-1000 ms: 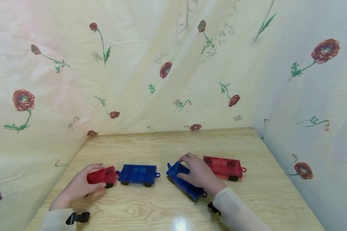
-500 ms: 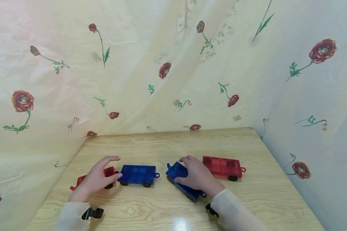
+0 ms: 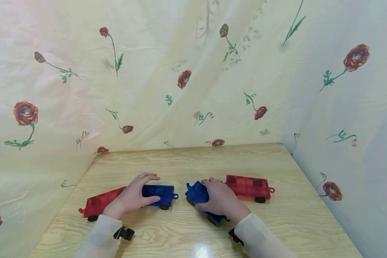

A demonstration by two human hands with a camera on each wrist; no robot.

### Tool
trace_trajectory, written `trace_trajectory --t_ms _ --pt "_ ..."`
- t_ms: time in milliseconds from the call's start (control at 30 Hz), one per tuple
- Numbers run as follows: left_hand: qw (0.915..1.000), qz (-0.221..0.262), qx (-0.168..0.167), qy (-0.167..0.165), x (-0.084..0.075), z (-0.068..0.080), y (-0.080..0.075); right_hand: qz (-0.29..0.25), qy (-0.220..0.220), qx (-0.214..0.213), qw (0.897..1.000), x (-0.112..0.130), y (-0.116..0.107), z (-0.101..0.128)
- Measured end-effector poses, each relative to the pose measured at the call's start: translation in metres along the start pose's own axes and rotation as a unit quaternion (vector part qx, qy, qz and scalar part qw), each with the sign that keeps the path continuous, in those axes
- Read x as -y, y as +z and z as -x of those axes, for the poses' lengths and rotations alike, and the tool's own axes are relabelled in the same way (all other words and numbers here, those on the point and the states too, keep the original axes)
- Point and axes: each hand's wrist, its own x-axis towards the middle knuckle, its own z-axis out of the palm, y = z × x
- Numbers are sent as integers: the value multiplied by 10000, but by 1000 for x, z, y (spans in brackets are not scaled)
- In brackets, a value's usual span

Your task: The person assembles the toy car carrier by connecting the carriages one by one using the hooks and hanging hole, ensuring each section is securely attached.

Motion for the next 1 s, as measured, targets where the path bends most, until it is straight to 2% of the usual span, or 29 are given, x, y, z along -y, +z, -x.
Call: trace_trajectory --t_ms 267,533,1000 --pt "9992 -16 388 41 -4 -10 15 78 -12 28 10000 5 -1 2" --pt "9983 -37 582 -46 -8 -6 20 122 97 49 9999 5 -1 1" --pt "9982 -265 543 13 -5 -1 20 19 49 -22 10000 4 5 -2"
